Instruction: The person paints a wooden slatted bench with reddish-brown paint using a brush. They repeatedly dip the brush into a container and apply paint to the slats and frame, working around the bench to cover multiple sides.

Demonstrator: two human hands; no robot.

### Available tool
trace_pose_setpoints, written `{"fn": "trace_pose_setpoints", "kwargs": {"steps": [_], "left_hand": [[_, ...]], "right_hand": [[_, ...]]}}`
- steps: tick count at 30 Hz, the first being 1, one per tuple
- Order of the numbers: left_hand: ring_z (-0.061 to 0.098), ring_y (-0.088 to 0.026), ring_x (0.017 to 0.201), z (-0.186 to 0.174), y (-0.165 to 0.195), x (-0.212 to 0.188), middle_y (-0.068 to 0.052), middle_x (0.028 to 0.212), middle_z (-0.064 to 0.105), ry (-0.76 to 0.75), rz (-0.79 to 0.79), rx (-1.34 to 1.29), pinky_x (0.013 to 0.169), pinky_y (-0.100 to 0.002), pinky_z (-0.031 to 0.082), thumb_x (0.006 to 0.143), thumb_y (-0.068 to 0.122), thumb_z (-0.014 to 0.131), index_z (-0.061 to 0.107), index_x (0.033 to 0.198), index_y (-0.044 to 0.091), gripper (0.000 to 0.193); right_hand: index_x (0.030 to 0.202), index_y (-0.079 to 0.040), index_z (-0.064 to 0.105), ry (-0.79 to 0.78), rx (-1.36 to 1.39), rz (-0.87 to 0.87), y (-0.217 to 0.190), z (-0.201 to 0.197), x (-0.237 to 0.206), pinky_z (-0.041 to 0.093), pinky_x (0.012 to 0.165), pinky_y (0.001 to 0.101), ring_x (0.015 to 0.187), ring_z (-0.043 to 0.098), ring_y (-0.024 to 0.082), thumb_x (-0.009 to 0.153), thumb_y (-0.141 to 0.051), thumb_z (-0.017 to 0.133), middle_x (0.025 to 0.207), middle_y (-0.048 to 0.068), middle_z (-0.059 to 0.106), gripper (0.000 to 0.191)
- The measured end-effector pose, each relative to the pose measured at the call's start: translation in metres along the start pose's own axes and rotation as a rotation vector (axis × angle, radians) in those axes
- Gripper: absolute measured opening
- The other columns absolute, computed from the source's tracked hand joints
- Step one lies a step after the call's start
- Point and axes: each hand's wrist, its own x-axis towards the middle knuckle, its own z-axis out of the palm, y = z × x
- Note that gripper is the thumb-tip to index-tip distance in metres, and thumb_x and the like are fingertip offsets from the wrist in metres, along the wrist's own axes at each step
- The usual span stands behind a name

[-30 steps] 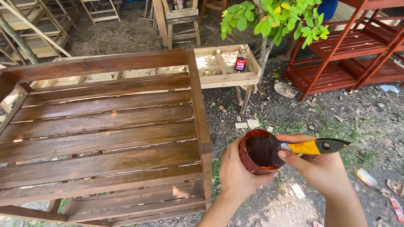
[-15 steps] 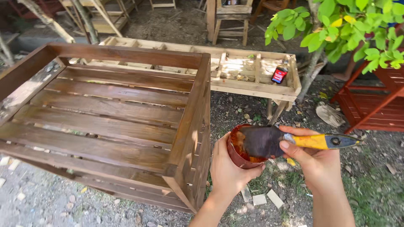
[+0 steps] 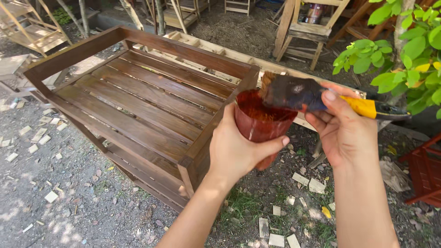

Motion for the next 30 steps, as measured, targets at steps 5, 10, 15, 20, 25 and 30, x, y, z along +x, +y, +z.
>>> {"fn": "trace_pose_setpoints", "kwargs": {"steps": [5,10,15,20,25,30], "left_hand": [[0.075,-0.024,0.109,-0.053,-0.018,0.053,-0.012,0.119,0.075,0.088,0.047,0.070,0.096,-0.037,0.058,0.053,0.052,0.093,0.053,0.135,0.003,0.103],[0.071,-0.028,0.113,-0.126,-0.082,0.113,-0.014,0.124,0.070,0.237,0.004,0.203,0.096,-0.039,0.056,0.056,0.050,0.096,0.049,0.136,0.004,0.104],[0.070,-0.029,0.116,-0.199,-0.169,0.195,-0.014,0.127,0.071,0.342,0.130,0.153,0.096,-0.041,0.055,0.060,0.041,0.099,0.050,0.134,0.005,0.097],[0.070,-0.028,0.118,-0.258,-0.241,0.285,-0.013,0.128,0.071,0.245,0.203,0.044,0.099,-0.040,0.055,0.063,0.037,0.099,0.049,0.136,0.004,0.094],[0.068,-0.030,0.116,-0.293,-0.279,0.355,-0.014,0.125,0.069,0.136,0.165,0.019,0.096,-0.041,0.054,0.060,0.034,0.100,0.049,0.133,0.003,0.095],[0.071,-0.027,0.115,-0.302,-0.307,0.387,-0.012,0.124,0.072,-0.001,0.148,-0.066,0.095,-0.040,0.057,0.061,0.033,0.099,0.054,0.130,0.004,0.088]], "right_hand": [[0.115,-0.006,0.071,-0.004,0.146,0.004,0.009,0.061,0.037,0.064,0.078,0.0341,0.088,0.075,0.024,0.099,-0.017,0.072,0.102,0.012,0.076,0.020],[0.104,-0.008,0.065,0.005,0.172,0.106,0.063,0.120,0.091,0.067,0.079,0.0358,0.089,0.077,0.028,0.096,-0.020,0.067,0.100,0.015,0.078,0.014],[0.101,-0.005,0.068,0.103,-0.156,0.097,0.144,0.179,0.156,0.064,0.069,0.0329,0.078,0.077,0.024,0.092,-0.016,0.072,0.093,0.014,0.078,0.014],[0.098,-0.004,0.066,0.281,-0.507,-0.003,0.210,0.222,0.188,0.059,0.055,0.0304,0.066,0.072,0.019,0.090,-0.009,0.072,0.090,0.008,0.073,0.011],[0.097,0.000,0.064,0.410,-0.696,-0.037,0.243,0.263,0.225,0.062,0.054,0.0288,0.067,0.074,0.018,0.087,-0.001,0.072,0.090,0.009,0.073,0.013],[0.097,0.000,0.070,0.375,-0.849,-0.029,0.282,0.286,0.244,0.061,0.055,0.0283,0.068,0.073,0.015,0.086,-0.004,0.075,0.089,0.008,0.073,0.013]]}}
